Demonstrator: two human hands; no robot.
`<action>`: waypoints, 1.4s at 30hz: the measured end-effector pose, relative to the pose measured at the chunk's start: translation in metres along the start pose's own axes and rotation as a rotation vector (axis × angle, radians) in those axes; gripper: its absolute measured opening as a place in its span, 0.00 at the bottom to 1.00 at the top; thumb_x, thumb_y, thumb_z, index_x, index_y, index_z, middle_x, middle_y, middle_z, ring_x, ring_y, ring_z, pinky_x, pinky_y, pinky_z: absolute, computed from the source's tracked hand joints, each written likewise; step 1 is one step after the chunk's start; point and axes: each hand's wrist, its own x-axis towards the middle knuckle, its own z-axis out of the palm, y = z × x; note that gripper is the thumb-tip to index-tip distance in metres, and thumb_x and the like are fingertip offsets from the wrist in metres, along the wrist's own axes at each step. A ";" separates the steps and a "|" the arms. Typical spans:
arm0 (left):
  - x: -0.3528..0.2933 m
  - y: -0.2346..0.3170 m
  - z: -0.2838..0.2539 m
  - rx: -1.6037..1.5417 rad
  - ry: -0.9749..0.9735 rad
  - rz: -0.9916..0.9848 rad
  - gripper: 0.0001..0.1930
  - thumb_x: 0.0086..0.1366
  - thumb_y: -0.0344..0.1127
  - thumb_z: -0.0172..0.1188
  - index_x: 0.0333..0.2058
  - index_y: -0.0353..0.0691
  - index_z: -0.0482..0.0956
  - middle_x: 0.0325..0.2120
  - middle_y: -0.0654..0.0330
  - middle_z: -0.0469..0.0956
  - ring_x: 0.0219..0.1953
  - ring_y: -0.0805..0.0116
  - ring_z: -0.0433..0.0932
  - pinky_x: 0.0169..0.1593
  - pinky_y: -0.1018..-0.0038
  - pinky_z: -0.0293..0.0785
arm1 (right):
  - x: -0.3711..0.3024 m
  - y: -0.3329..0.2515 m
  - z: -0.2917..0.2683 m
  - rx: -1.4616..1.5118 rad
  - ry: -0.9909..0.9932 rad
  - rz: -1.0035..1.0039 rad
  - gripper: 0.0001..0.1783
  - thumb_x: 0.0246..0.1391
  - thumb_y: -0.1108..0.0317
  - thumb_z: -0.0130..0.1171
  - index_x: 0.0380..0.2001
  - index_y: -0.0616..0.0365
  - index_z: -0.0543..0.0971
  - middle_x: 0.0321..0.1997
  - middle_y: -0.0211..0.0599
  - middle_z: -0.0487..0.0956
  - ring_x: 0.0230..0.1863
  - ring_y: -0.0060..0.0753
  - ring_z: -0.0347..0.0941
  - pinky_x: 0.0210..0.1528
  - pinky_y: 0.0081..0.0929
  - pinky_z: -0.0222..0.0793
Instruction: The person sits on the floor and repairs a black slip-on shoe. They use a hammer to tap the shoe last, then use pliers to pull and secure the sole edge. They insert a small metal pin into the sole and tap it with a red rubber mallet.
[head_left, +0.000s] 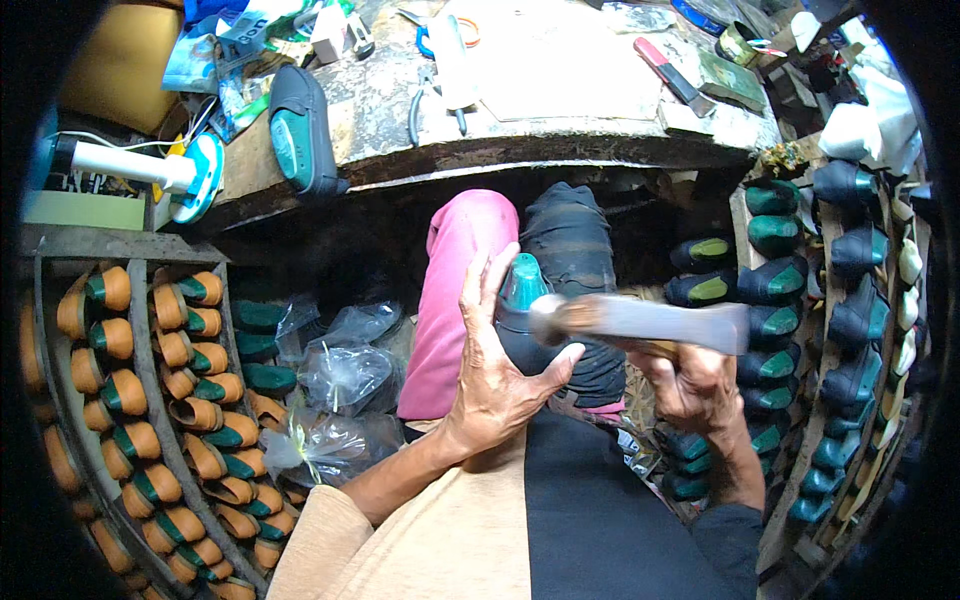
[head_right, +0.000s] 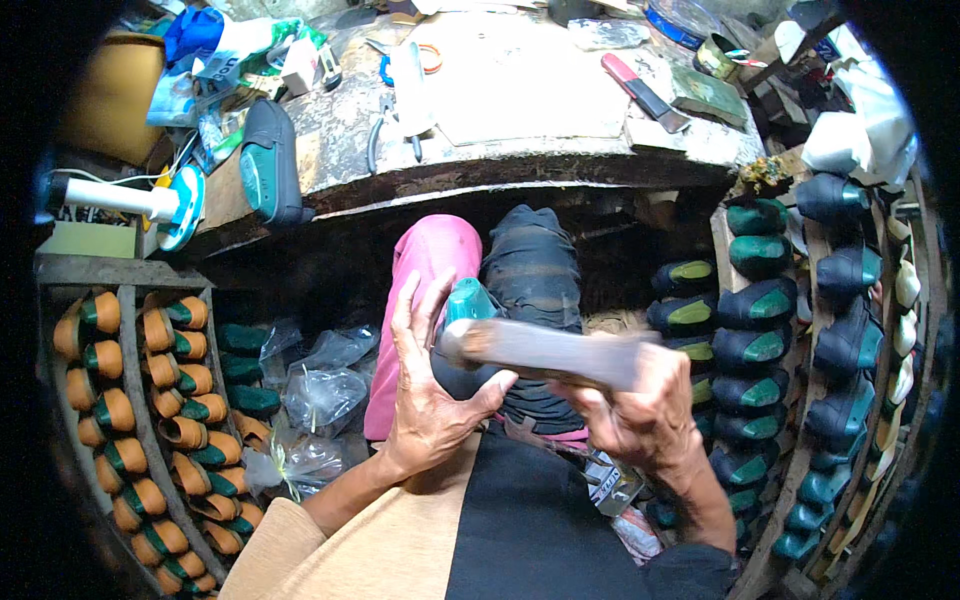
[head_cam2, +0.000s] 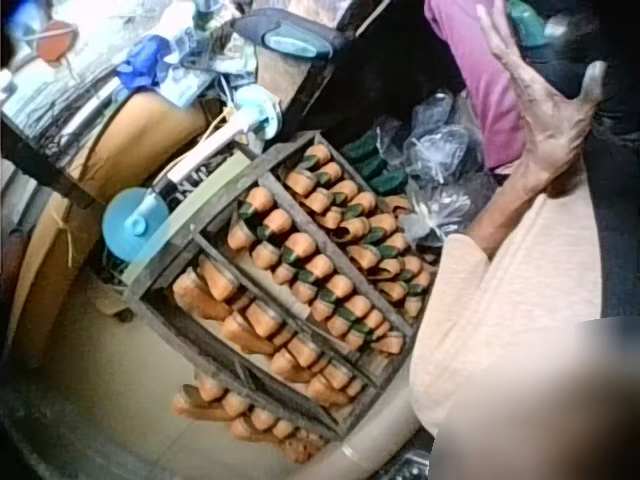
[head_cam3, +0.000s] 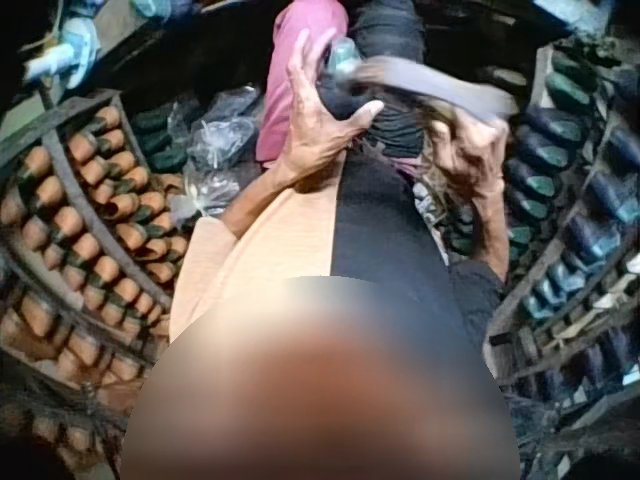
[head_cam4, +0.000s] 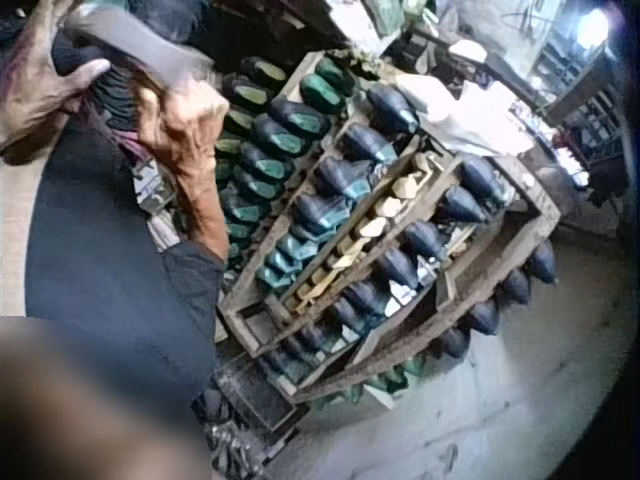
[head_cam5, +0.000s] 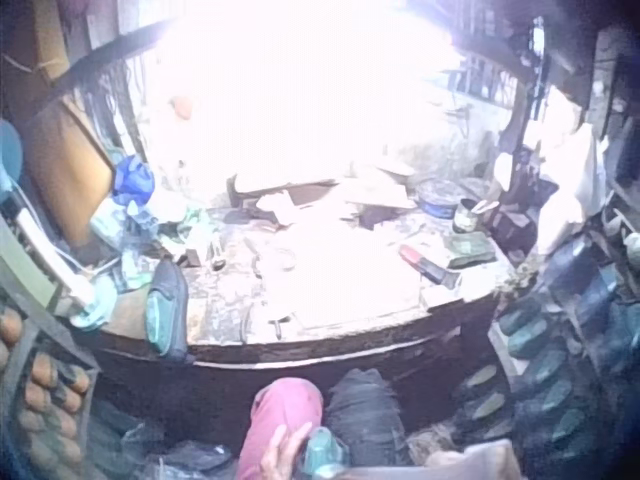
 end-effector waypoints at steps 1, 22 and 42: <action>0.000 0.002 0.003 -0.047 -0.015 -0.016 0.65 0.61 0.35 0.86 0.85 0.36 0.46 0.82 0.36 0.56 0.85 0.41 0.59 0.87 0.50 0.55 | 0.004 -0.002 -0.010 -0.181 -0.194 0.082 0.19 0.64 0.55 0.74 0.47 0.59 0.85 0.34 0.42 0.86 0.28 0.50 0.83 0.34 0.46 0.78; -0.051 -0.023 -0.050 -1.063 -0.205 -0.872 0.49 0.88 0.68 0.45 0.89 0.41 0.39 0.86 0.40 0.55 0.87 0.43 0.58 0.87 0.44 0.56 | -0.160 0.144 0.168 0.730 -0.095 1.489 0.14 0.75 0.65 0.68 0.35 0.62 0.81 0.27 0.31 0.79 0.19 0.21 0.70 0.21 0.28 0.65; -0.001 -0.066 -0.001 -1.536 -0.231 -0.739 0.51 0.81 0.73 0.56 0.82 0.33 0.61 0.70 0.34 0.78 0.69 0.36 0.82 0.68 0.34 0.84 | -0.025 0.295 0.233 -0.261 0.247 0.503 0.22 0.72 0.69 0.62 0.62 0.74 0.81 0.45 0.63 0.89 0.43 0.66 0.89 0.47 0.53 0.85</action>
